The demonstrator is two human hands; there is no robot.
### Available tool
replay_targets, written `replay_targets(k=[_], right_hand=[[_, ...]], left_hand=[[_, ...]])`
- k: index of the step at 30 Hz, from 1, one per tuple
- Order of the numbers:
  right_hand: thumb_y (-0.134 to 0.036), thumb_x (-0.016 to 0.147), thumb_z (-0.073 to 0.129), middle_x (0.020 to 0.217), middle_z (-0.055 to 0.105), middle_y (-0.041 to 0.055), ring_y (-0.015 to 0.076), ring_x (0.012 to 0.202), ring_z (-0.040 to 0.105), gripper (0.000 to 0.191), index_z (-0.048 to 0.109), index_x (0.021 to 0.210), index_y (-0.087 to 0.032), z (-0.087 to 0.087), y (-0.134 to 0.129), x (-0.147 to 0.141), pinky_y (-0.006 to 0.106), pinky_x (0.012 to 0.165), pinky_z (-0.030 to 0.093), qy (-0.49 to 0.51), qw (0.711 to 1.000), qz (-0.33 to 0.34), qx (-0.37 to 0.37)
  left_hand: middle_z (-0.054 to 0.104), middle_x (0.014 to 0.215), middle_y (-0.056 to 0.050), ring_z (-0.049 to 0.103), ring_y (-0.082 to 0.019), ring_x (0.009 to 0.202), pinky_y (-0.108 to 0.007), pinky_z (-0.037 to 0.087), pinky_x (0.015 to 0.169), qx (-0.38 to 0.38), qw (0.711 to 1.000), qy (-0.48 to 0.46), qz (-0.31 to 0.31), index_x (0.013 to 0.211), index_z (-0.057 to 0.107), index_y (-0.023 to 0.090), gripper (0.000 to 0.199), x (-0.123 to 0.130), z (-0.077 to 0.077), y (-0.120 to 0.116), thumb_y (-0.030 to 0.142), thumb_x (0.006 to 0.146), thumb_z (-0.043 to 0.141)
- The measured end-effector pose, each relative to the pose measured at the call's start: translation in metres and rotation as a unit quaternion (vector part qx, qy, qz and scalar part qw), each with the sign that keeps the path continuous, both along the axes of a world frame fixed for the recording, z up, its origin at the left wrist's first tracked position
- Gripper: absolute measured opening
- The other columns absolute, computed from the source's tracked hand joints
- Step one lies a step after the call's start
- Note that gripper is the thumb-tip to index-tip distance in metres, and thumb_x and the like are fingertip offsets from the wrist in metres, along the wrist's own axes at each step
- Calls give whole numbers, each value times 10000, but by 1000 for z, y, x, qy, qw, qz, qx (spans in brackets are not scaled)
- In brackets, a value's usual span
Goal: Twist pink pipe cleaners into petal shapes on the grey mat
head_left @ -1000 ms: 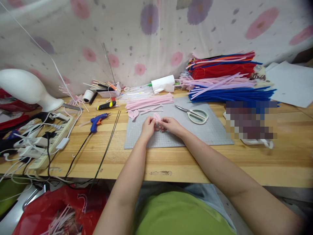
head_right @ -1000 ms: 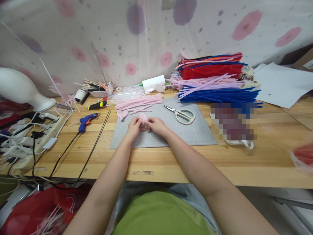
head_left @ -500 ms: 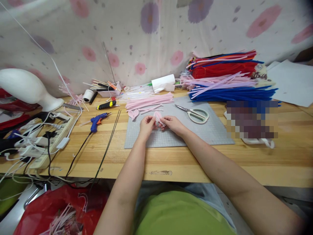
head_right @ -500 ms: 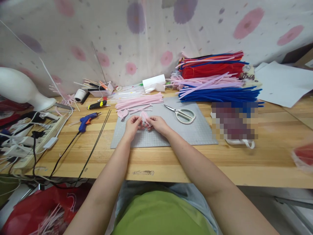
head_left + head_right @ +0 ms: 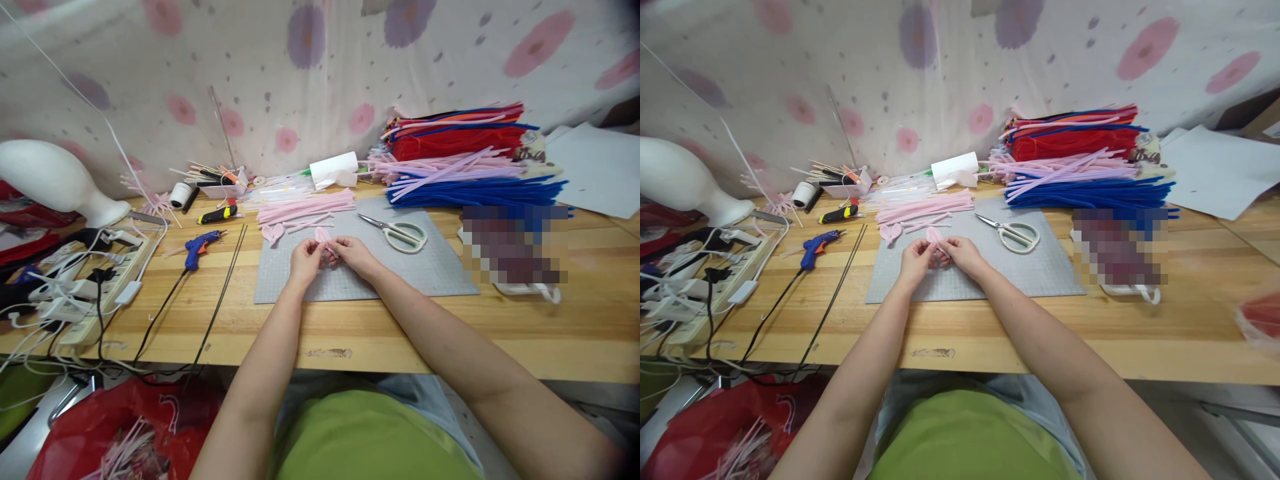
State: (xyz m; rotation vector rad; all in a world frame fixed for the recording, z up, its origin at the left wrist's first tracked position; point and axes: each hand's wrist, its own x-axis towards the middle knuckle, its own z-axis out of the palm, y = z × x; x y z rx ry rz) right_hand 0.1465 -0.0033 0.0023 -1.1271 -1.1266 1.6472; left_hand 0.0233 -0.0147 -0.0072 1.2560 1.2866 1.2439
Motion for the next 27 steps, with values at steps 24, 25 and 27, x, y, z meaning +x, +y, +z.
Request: replay_targets(k=[24, 25, 27], right_hand=[[-405, 607, 666, 648, 607, 6, 71, 557, 544, 306, 561, 694, -132, -2, -1, 8, 208, 546, 454, 44, 996, 75, 36], [-408, 608, 665, 651, 608, 7, 73, 561, 545, 308, 562, 695, -131, -2, -1, 8, 206, 544, 453, 44, 995, 77, 40], [-414, 607, 662, 653, 609, 9, 74, 564, 548, 312, 562, 695, -131, -3, 0, 8, 204, 540, 450, 44, 995, 75, 44]], left_hand=[[497, 517, 39, 459, -56, 461, -201, 439, 448, -69, 993, -98, 6, 650, 482, 141, 249, 1, 15, -5, 358, 640, 604], [511, 526, 34, 468, -60, 466, -204, 440, 451, -69, 993, -95, 2, 655, 484, 140, 246, 2, 14, -5, 357, 645, 600], [532, 546, 24, 482, -65, 477, -208, 443, 459, -64, 994, -88, -3, 672, 490, 138, 238, 3, 13, -6, 351, 653, 594]])
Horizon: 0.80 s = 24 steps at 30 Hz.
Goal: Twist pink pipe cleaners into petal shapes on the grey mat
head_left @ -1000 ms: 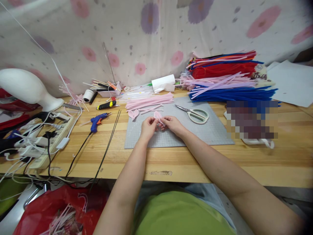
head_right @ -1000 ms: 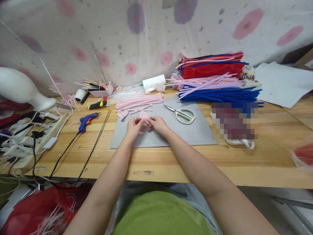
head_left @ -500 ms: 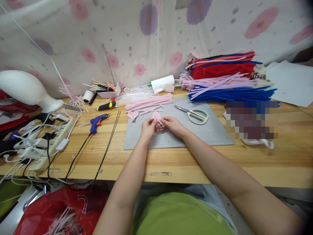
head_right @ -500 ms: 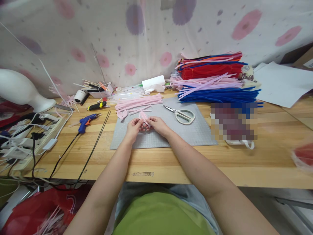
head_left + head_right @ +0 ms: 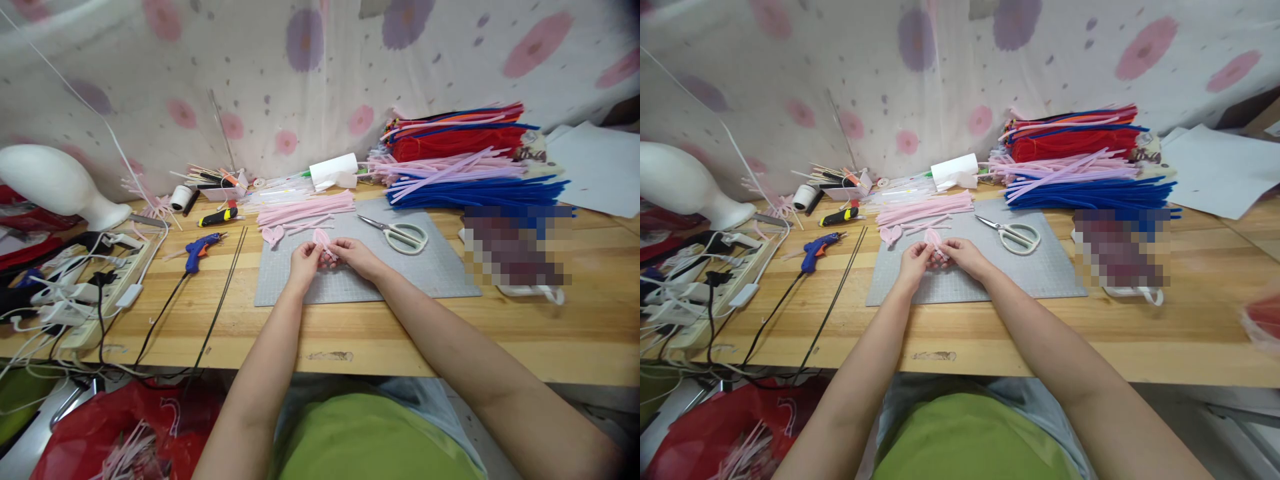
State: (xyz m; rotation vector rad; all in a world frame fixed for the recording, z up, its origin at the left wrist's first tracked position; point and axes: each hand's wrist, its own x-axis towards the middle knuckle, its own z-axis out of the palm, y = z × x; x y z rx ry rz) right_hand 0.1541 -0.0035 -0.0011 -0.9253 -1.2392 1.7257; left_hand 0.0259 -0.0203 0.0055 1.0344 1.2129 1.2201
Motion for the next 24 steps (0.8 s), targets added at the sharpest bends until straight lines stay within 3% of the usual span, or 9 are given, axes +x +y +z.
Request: replay_targets(k=[6, 9, 16, 20, 24], right_hand=[[-416, 582, 678, 622, 595, -3, 65, 529, 526, 320, 560, 681, -136, -1, 1, -1, 200, 523, 450, -1, 999, -33, -8], [-414, 577, 682, 605, 584, -11, 59, 516, 510, 318, 561, 673, -136, 1, 0, -2, 198, 517, 449, -6, 999, -46, -3], [-425, 582, 675, 618, 582, -7, 62, 525, 511, 324, 569, 679, -135, -1, -1, -4, 199, 510, 447, -18, 999, -49, 7], [-432, 592, 667, 611, 580, -8, 60, 516, 510, 325, 571, 682, -134, -1, -1, -4, 199, 513, 447, -24, 998, -53, 21], [-435, 588, 666, 604, 572, -15, 58, 514, 507, 325, 569, 666, -135, 0, -1, -4, 201, 514, 446, -18, 998, -54, 36]], left_hand=[[540, 641, 12, 532, -94, 544, -224, 442, 482, 58, 996, 55, 27, 732, 491, 150, 206, 0, -8, 1, 343, 691, 552], [542, 692, 2, 535, -99, 580, -221, 430, 512, 99, 986, 128, 30, 749, 503, 161, 196, -3, -11, 1, 355, 724, 513], [557, 712, -24, 495, -132, 671, -243, 367, 630, 198, 911, 359, 36, 746, 527, 178, 144, -11, -2, -3, 305, 769, 462], [566, 743, -32, 500, -143, 712, -251, 354, 665, 212, 890, 401, 30, 756, 526, 184, 120, -13, 3, -4, 280, 774, 457], [582, 750, -29, 512, -139, 708, -250, 366, 651, 191, 897, 398, 20, 777, 528, 179, 140, -11, 1, -3, 289, 784, 442]])
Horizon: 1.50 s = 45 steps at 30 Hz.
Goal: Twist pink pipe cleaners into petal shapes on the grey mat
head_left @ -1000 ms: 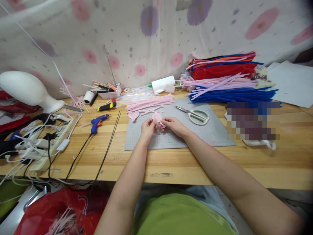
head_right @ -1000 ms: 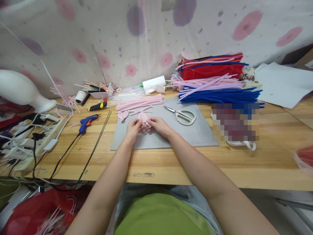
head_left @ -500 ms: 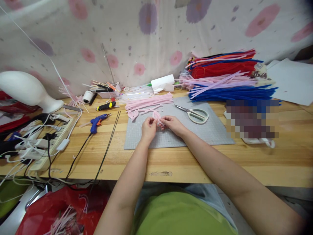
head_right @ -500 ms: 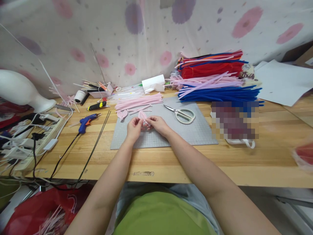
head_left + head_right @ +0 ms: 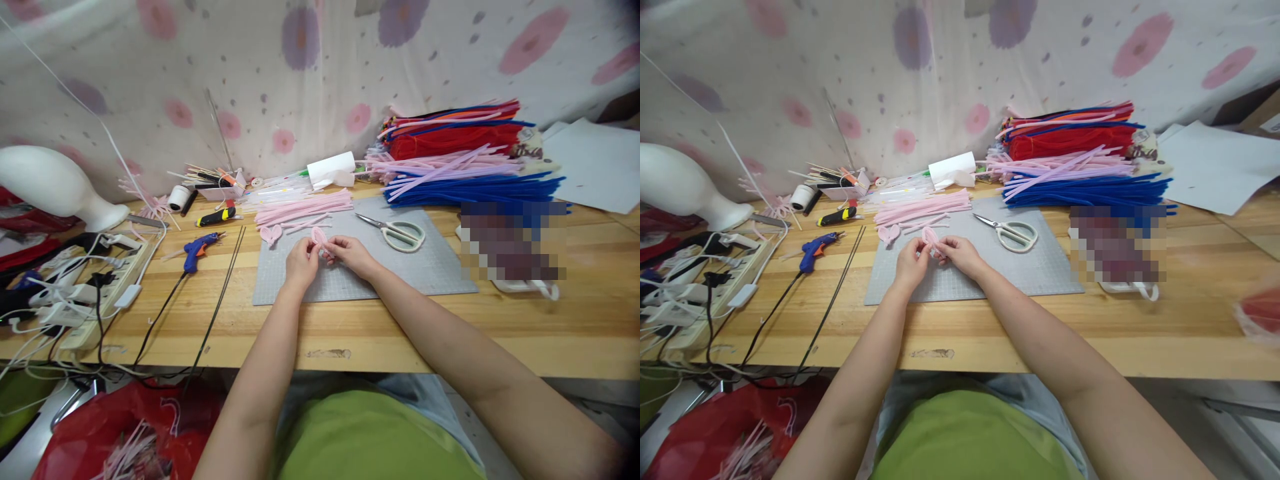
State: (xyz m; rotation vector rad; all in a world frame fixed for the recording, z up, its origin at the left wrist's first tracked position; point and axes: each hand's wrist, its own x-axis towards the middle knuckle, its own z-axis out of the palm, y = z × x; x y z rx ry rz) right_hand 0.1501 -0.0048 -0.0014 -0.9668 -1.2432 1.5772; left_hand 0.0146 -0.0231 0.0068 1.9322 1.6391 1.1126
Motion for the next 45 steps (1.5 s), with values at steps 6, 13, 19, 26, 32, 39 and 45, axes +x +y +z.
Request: replay_targets(k=[6, 13, 19, 26, 32, 39, 45], right_hand=[[-428, 578, 668, 588, 559, -24, 63, 514, 504, 310, 575, 651, -141, -1, 0, 0, 210, 519, 445, 6, 1000, 2, 5], [-427, 598, 652, 604, 592, -11, 72, 522, 517, 298, 578, 658, -145, -5, 2, 0, 219, 534, 440, 5, 1000, -3, 8], [-409, 619, 642, 623, 597, -15, 68, 542, 525, 275, 581, 679, -147, -1, 2, 1, 211, 551, 437, 18, 1000, 23, 1], [-325, 640, 647, 672, 614, 12, 69, 559, 527, 217, 595, 727, -133, 5, 1, 5, 216, 561, 438, -6, 998, 64, -8], [-257, 626, 664, 644, 620, -12, 81, 557, 542, 247, 521, 809, -173, 3, 3, 7, 232, 569, 436, 63, 996, 34, -53], [-248, 603, 683, 601, 593, -28, 55, 513, 502, 259, 515, 777, -156, 2, 1, 7, 199, 528, 393, 117, 987, 62, -93], [-273, 610, 675, 595, 589, -32, 56, 511, 501, 251, 508, 757, -156, -2, 2, 7, 204, 531, 387, 86, 993, 58, -64]], left_hand=[[598, 737, -30, 529, -129, 683, -246, 391, 620, -19, 999, -32, -8, 773, 538, 169, 163, 1, -3, 1, 314, 773, 462], [582, 661, -15, 537, -108, 597, -227, 430, 547, -89, 972, -216, -27, 749, 529, 158, 182, 6, -10, 4, 338, 731, 513], [560, 614, 3, 536, -102, 538, -225, 447, 477, -136, 931, -338, -26, 707, 502, 147, 234, 10, -10, 5, 360, 657, 586], [542, 636, 11, 514, -91, 535, -227, 430, 505, -100, 943, -317, -8, 700, 520, 151, 194, 5, -14, 9, 340, 682, 557], [530, 616, 18, 486, -80, 532, -214, 408, 523, -88, 945, -315, -24, 695, 512, 157, 190, 5, -16, 11, 342, 685, 556], [540, 614, 11, 483, -78, 533, -210, 417, 522, -98, 941, -321, -42, 695, 515, 152, 209, 7, -13, 8, 357, 687, 556], [561, 610, 6, 492, -80, 546, -205, 394, 540, -65, 974, -213, -46, 667, 554, 149, 177, 0, -14, 8, 324, 696, 548]])
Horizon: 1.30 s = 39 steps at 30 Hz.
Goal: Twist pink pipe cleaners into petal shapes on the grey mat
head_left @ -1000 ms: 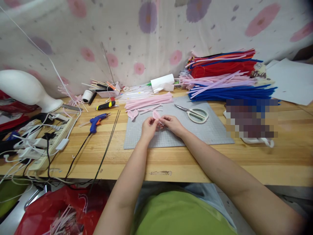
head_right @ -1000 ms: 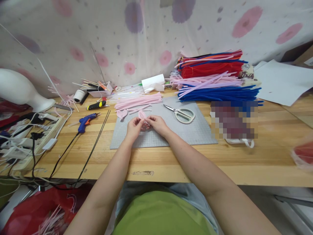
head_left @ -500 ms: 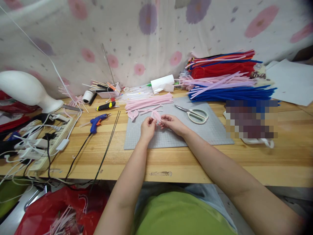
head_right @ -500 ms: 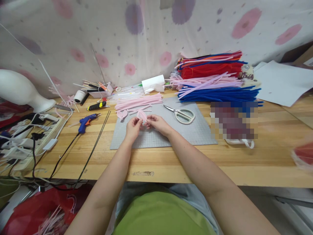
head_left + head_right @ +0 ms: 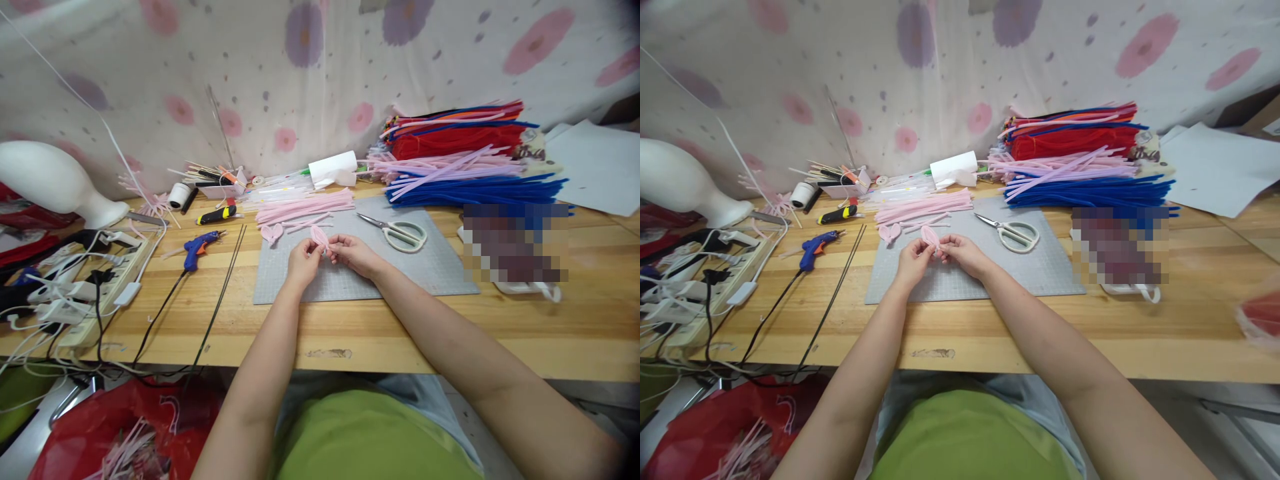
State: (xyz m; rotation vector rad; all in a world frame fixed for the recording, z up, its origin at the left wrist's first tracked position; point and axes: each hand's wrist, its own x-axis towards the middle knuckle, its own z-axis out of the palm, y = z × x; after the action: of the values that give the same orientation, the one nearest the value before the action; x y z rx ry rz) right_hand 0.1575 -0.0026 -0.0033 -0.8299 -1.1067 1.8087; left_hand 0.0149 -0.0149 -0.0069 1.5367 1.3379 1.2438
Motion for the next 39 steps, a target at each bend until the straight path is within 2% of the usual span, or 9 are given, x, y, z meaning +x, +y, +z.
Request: replay_targets(k=[2, 7, 14, 21, 25, 28, 32, 36, 39], right_hand=[[-282, 619, 664, 593, 588, -33, 60, 512, 504, 244, 502, 755, -159, 0, 0, -1, 207, 534, 391, -28, 999, -9, 25], [-290, 656, 628, 592, 578, -30, 74, 543, 519, 203, 506, 755, -161, 2, -3, -3, 214, 533, 396, -86, 993, -13, 74], [-293, 682, 602, 622, 604, -12, 85, 572, 545, 188, 495, 765, -164, 3, -3, -5, 225, 561, 416, -98, 991, -17, 88], [-301, 672, 608, 640, 611, -12, 75, 552, 536, 205, 492, 766, -161, 5, -3, -6, 224, 561, 419, -82, 993, -19, 77], [-311, 637, 637, 625, 599, -20, 73, 543, 524, 243, 487, 759, -164, 5, -3, -6, 219, 549, 412, -68, 996, -24, 57], [-318, 630, 645, 597, 577, -35, 66, 514, 496, 274, 474, 787, -173, 5, -3, -3, 209, 520, 394, -17, 999, -27, 23], [-273, 631, 651, 536, 494, -71, 53, 468, 435, 289, 441, 812, -194, 11, -4, 0, 186, 459, 342, 58, 998, 9, -36], [-241, 649, 633, 499, 392, -85, 36, 417, 350, 238, 442, 778, -182, 16, -7, -1, 178, 410, 290, 78, 992, 70, -76], [-272, 645, 624, 523, 453, -67, 50, 439, 394, 247, 449, 795, -186, 14, -7, -4, 185, 429, 318, 33, 995, 70, -59]], left_hand=[[563, 590, 5, 492, -80, 529, -203, 384, 524, -6, 1000, 10, -7, 646, 555, 148, 178, -3, -2, 1, 321, 689, 555], [569, 535, 1, 493, -82, 462, -202, 375, 467, -82, 996, -29, -21, 636, 570, 136, 190, -5, -3, 3, 323, 634, 609], [601, 568, -20, 519, -78, 463, -214, 426, 477, -171, 975, -137, -26, 621, 570, 116, 285, -2, 14, -2, 374, 555, 673], [617, 641, -33, 556, -102, 543, -226, 455, 488, -170, 970, -169, -31, 720, 579, 116, 332, -3, 16, -4, 403, 575, 658], [518, 527, 24, 460, -59, 445, -214, 441, 447, -138, 977, -163, 1, 644, 535, 124, 302, -2, 16, -4, 395, 582, 653], [518, 593, 25, 439, -44, 460, -208, 449, 456, -113, 973, -199, -9, 697, 532, 132, 306, -2, 17, -4, 381, 576, 661], [556, 715, 3, 467, -49, 517, -204, 459, 480, -113, 969, -211, -61, 832, 547, 153, 364, 3, 17, -7, 350, 558, 681], [485, 579, 38, 411, -39, 466, -186, 420, 450, -112, 972, -199, -54, 733, 557, 144, 293, 11, 15, -9, 395, 604, 638], [446, 528, 50, 383, -38, 455, -186, 408, 451, -90, 973, -214, -18, 680, 565, 139, 261, 12, 14, -9, 384, 616, 626]])
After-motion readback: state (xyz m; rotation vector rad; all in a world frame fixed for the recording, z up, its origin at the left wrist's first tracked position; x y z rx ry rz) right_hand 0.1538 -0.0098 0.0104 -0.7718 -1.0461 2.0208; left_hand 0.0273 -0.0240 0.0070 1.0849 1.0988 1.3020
